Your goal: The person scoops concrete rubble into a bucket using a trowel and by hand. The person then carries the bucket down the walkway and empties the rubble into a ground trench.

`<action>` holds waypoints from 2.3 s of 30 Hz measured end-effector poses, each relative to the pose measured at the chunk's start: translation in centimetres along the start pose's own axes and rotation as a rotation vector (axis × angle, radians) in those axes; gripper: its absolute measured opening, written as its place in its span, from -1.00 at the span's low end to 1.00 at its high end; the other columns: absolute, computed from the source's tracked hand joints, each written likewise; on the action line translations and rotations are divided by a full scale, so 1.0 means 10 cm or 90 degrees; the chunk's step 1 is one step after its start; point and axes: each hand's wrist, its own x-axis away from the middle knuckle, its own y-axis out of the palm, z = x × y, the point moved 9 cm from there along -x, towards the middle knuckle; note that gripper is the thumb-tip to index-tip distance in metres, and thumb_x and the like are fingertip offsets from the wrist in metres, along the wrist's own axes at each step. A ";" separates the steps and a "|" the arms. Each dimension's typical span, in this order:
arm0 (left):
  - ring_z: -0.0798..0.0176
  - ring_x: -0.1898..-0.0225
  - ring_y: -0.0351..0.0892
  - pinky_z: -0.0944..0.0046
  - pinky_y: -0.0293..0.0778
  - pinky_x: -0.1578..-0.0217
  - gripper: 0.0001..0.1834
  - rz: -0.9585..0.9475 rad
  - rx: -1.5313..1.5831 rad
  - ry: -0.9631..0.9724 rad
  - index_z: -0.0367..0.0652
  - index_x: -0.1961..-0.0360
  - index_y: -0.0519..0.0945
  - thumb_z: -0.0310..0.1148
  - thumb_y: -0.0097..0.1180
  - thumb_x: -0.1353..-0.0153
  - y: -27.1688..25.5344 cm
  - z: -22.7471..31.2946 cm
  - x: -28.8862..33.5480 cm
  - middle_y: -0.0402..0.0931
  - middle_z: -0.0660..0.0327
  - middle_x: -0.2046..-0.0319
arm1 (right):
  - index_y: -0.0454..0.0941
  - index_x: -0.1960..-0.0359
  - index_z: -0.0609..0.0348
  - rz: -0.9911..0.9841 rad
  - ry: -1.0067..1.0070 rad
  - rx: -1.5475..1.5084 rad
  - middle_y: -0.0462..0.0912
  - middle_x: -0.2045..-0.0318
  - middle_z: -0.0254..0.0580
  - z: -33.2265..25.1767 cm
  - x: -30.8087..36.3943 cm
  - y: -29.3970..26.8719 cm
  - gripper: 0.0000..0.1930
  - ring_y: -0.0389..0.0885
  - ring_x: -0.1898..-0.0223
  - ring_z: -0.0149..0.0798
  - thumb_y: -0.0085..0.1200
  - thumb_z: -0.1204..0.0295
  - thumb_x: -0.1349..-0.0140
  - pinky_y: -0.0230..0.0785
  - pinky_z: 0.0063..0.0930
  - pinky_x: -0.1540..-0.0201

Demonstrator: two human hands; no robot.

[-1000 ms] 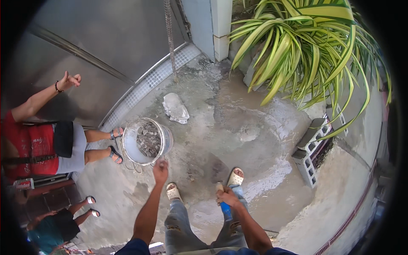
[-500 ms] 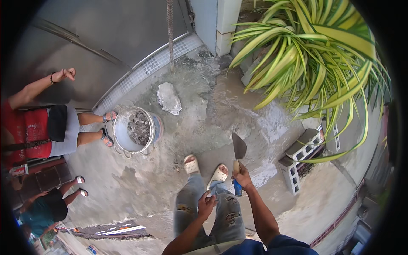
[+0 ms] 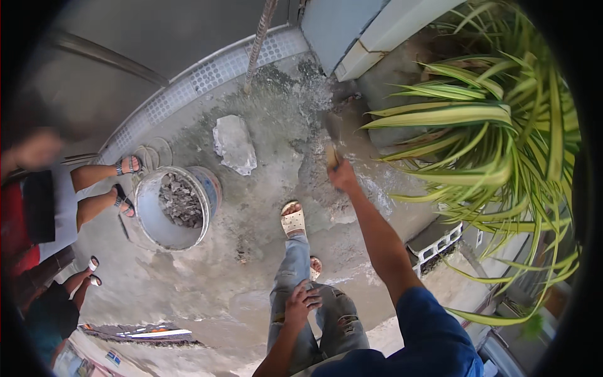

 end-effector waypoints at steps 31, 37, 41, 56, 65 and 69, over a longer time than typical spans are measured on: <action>0.03 0.06 0.51 -0.01 0.48 0.08 -0.36 0.021 0.288 -0.054 0.08 -0.33 0.16 0.14 -0.21 -0.32 0.42 0.41 -0.17 0.40 -0.03 -0.09 | 0.39 0.00 0.37 -0.008 0.071 0.014 0.53 0.11 0.38 -0.02 -0.54 -0.25 -0.52 0.54 0.08 0.29 0.04 0.32 -0.05 0.41 -0.05 0.00; 0.02 0.05 0.51 0.01 0.47 0.09 -0.35 0.038 0.303 0.000 0.09 -0.32 0.19 0.18 -0.23 -0.32 0.31 0.39 -0.11 0.40 -0.03 -0.10 | 0.61 0.35 0.32 0.042 0.052 0.099 0.62 0.36 0.29 0.03 -1.04 -0.31 -0.70 0.60 0.25 0.29 0.02 0.30 -0.04 0.47 -0.07 0.13; 0.02 0.05 0.51 0.02 0.46 0.08 -0.35 -0.031 0.342 0.014 0.11 -0.31 0.21 0.20 -0.22 -0.30 0.62 0.22 -0.25 0.39 -0.02 -0.10 | 0.60 0.52 0.34 0.129 -0.054 0.243 0.62 0.48 0.23 0.27 -1.77 -0.81 -0.73 0.62 0.32 0.27 0.06 0.31 -0.02 0.49 -0.09 0.20; 0.12 0.18 0.53 0.01 0.49 0.18 -0.41 0.057 0.556 0.323 0.06 -0.17 0.41 0.20 -0.19 -0.29 0.34 -0.38 0.71 0.52 0.10 0.08 | 0.47 0.04 0.37 -0.088 -0.059 0.103 0.59 0.19 0.30 0.73 0.83 -0.56 -0.48 0.59 0.10 0.16 0.14 0.21 -0.02 0.43 -0.11 0.06; 0.17 0.24 0.54 0.12 0.48 0.22 -0.41 0.190 0.589 0.384 -0.07 -0.12 0.40 0.15 -0.10 -0.28 0.27 -0.93 1.11 0.55 0.13 0.14 | 0.40 0.09 0.31 -0.343 -0.191 0.466 0.61 0.31 0.25 1.92 2.35 -0.48 -0.55 0.61 0.20 0.20 0.08 0.22 -0.07 0.47 -0.04 0.14; 0.20 0.26 0.55 0.17 0.48 0.26 -0.40 0.240 0.524 0.302 -0.13 -0.09 0.40 0.13 -0.02 -0.25 0.30 -1.45 0.99 0.55 0.13 0.17 | 0.41 0.12 0.32 -0.428 -0.209 0.448 0.60 0.35 0.26 1.91 2.54 -0.19 -0.58 0.61 0.25 0.20 0.09 0.27 -0.06 0.47 -0.06 0.19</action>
